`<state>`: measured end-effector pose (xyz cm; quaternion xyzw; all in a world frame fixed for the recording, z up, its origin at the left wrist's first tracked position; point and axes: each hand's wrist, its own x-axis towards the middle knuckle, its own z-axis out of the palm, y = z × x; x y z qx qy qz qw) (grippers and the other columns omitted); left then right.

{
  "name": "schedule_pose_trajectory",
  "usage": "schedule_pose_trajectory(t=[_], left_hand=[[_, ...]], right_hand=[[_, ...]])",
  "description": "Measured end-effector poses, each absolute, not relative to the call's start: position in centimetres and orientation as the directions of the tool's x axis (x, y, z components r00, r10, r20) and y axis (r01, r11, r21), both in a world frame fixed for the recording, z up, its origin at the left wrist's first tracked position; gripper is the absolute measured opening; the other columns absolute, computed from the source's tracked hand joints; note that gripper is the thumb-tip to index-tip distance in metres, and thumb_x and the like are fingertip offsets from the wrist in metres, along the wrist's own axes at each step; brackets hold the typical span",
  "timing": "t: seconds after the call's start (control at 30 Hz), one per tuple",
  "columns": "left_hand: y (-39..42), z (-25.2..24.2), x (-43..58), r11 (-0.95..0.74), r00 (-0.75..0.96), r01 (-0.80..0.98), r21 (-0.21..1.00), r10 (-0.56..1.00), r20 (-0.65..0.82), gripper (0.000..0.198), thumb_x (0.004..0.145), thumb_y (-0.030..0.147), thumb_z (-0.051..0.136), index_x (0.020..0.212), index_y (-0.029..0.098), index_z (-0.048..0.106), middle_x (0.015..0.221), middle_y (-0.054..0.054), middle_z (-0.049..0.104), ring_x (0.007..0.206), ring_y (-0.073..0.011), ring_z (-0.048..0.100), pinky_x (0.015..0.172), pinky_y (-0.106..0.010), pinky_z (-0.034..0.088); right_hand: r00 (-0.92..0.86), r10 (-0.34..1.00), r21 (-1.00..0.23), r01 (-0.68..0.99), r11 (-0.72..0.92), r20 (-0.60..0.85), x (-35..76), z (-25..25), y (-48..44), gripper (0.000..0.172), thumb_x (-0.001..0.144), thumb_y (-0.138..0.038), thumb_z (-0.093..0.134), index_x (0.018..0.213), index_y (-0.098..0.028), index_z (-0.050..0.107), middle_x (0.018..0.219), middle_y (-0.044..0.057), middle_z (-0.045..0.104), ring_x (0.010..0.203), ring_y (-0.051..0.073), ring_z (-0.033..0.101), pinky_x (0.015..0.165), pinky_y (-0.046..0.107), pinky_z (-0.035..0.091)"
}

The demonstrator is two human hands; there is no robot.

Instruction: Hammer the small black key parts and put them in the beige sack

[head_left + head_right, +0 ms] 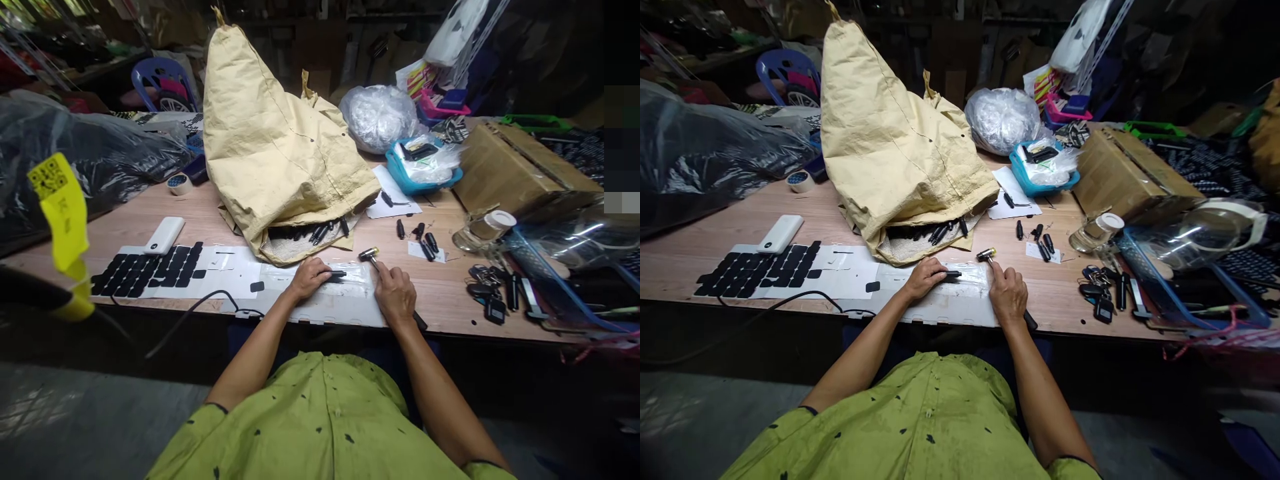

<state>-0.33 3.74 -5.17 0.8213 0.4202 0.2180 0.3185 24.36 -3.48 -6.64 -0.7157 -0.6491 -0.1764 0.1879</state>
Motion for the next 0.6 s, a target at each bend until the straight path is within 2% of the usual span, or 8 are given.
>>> schedule_pose_trajectory(t=[0.17, 0.3, 0.37, 0.43, 0.5, 0.6], left_hand=[[0.7, -4.1, -0.6, -0.421, 0.524, 0.458, 0.783, 0.839, 0.144, 0.029, 0.100, 0.034, 0.046, 0.107, 0.021, 0.071, 0.103, -0.007, 0.069, 0.099, -0.0225, 0.060, 0.095, -0.038, 0.047], [-5.8, -3.8, -1.0, -0.431, 0.676, 0.242, 0.869, 0.718, 0.167, 0.038, 0.103, 0.041, 0.040, 0.121, 0.020, 0.066, 0.106, -0.009, 0.071, 0.097, -0.0212, 0.065, 0.090, -0.033, 0.050], [-8.7, -4.7, -1.0, -0.381, 0.784, 0.223, 0.897, 0.617, 0.067, 0.039, 0.102, 0.044, 0.041, 0.121, 0.022, 0.067, 0.109, -0.009, 0.072, 0.098, -0.0205, 0.067, 0.091, -0.031, 0.051], [-10.4, -6.2, -1.1, -0.269, 0.827, 0.310, 0.912, 0.550, -0.119, 0.037, 0.100, 0.045, 0.046, 0.118, 0.024, 0.070, 0.110, -0.008, 0.074, 0.099, -0.0206, 0.069, 0.091, -0.029, 0.051], [-10.9, -8.0, -1.2, -0.113, 0.768, 0.464, 0.879, 0.546, -0.335, 0.037, 0.098, 0.044, 0.048, 0.117, 0.024, 0.072, 0.113, -0.006, 0.076, 0.103, -0.0219, 0.069, 0.093, -0.030, 0.051], [-10.0, -10.5, -1.5, 0.082, 0.550, 0.670, 0.738, 0.612, -0.568, 0.042, 0.098, 0.045, 0.045, 0.125, 0.026, 0.070, 0.125, -0.004, 0.074, 0.118, -0.0257, 0.067, 0.101, -0.035, 0.050]], right_hand=[[0.090, 0.874, -0.014, 0.995, -0.095, 0.478, 23.9, -6.6, -3.6, 0.034, 0.092, -0.016, 0.052, 0.120, -0.023, 0.071, 0.079, 0.005, 0.052, 0.077, 0.020, 0.042, 0.064, 0.030, 0.024], [0.102, 0.879, -0.032, 0.995, -0.098, 0.467, 23.8, -6.5, -3.7, 0.035, 0.092, -0.016, 0.052, 0.121, -0.023, 0.070, 0.080, 0.006, 0.052, 0.078, 0.020, 0.042, 0.064, 0.031, 0.026], [0.104, 0.878, -0.045, 0.995, -0.094, 0.467, 23.8, -6.5, -3.7, 0.036, 0.092, -0.016, 0.051, 0.121, -0.023, 0.070, 0.081, 0.006, 0.053, 0.079, 0.021, 0.043, 0.065, 0.031, 0.027], [0.105, 0.878, -0.054, 0.994, -0.090, 0.467, 23.8, -6.5, -3.7, 0.036, 0.092, -0.016, 0.050, 0.122, -0.022, 0.070, 0.082, 0.006, 0.053, 0.079, 0.021, 0.044, 0.065, 0.031, 0.027], [0.108, 0.880, -0.061, 0.994, -0.090, 0.463, 23.7, -6.5, -3.7, 0.036, 0.091, -0.017, 0.051, 0.122, -0.022, 0.069, 0.082, 0.007, 0.053, 0.080, 0.021, 0.044, 0.065, 0.031, 0.027], [0.111, 0.883, -0.065, 0.994, -0.091, 0.457, 23.6, -6.5, -3.6, 0.036, 0.091, -0.017, 0.052, 0.122, -0.022, 0.069, 0.082, 0.007, 0.053, 0.080, 0.021, 0.043, 0.065, 0.031, 0.027]])
